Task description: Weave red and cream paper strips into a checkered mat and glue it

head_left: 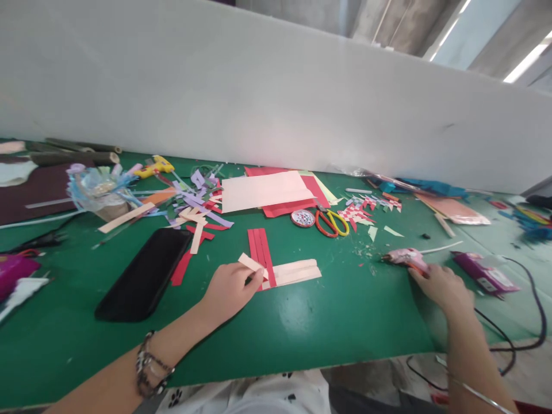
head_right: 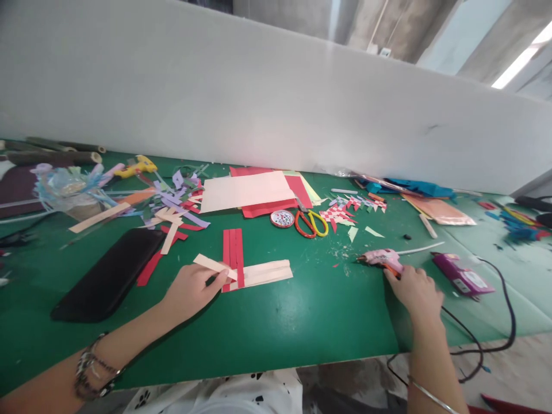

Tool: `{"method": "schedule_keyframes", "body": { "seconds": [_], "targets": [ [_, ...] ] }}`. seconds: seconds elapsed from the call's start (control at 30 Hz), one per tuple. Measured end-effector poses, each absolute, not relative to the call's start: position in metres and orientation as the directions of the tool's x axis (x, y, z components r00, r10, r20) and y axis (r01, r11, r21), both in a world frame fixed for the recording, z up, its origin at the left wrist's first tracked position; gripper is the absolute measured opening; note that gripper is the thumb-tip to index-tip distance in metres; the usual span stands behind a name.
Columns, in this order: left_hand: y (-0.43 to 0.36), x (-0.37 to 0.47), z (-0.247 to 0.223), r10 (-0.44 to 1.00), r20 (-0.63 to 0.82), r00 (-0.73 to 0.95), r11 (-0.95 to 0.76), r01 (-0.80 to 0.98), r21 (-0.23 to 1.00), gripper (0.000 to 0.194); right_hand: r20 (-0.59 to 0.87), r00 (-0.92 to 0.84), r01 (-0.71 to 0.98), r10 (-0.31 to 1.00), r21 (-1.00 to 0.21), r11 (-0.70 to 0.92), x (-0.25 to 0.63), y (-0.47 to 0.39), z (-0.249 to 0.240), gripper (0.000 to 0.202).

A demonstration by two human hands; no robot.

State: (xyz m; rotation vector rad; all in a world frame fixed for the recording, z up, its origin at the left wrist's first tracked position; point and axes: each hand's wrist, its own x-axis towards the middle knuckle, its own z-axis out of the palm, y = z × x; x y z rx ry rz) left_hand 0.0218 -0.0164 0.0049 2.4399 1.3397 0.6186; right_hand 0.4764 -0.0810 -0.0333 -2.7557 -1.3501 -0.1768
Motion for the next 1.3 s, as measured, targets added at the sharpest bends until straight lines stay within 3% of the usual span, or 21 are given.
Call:
{"method": "schedule_keyframes", "body": {
  "seconds": [0.07, 0.17, 0.3, 0.4, 0.5, 0.6, 0.8, 1.3],
  "targets": [
    [-0.016, 0.021, 0.005, 0.847, 0.219, 0.484, -0.528, 0.72, 0.451, 0.046, 0.084, 0.583, 0.811, 0.808, -0.006, -0.585, 0.485, -0.088, -0.035, 0.043],
    [-0.016, 0.021, 0.006, 0.841, 0.208, 0.5, -0.535, 0.708, 0.461, 0.048, 0.045, 0.679, 0.734, 0.732, -0.031, -0.679, 0.478, -0.098, -0.028, 0.05],
    [-0.015, 0.021, 0.006, 0.835, 0.209, 0.51, -0.542, 0.692, 0.476, 0.049, 0.131, 0.651, 0.758, 0.748, -0.154, -0.633, 0.433, -0.1, -0.006, 0.044],
    [-0.015, 0.021, 0.008, 0.847, 0.209, 0.49, -0.524, 0.695, 0.492, 0.049, 0.257, 0.49, 0.87, 0.833, -0.202, -0.45, 0.383, -0.092, 0.005, 0.042],
    [-0.015, 0.021, 0.01, 0.853, 0.209, 0.478, -0.512, 0.69, 0.512, 0.046, 0.368, 0.251, 0.956, 0.895, -0.241, -0.169, 0.335, -0.085, 0.005, 0.046],
    [-0.014, 0.021, 0.01, 0.854, 0.203, 0.48, -0.508, 0.682, 0.526, 0.046, 0.417, 0.11, 0.977, 0.902, -0.213, -0.021, 0.298, -0.082, -0.002, 0.048],
    [-0.013, 0.021, 0.01, 0.87, 0.177, 0.46, -0.475, 0.688, 0.549, 0.047, 0.406, -0.026, 0.991, 0.914, -0.108, 0.076, 0.265, -0.078, -0.014, 0.043],
    [-0.014, 0.022, 0.01, 0.879, 0.18, 0.441, -0.463, 0.702, 0.541, 0.045, 0.385, -0.061, 0.998, 0.921, -0.008, 0.069, 0.254, -0.071, -0.017, 0.036]
  ]
}}
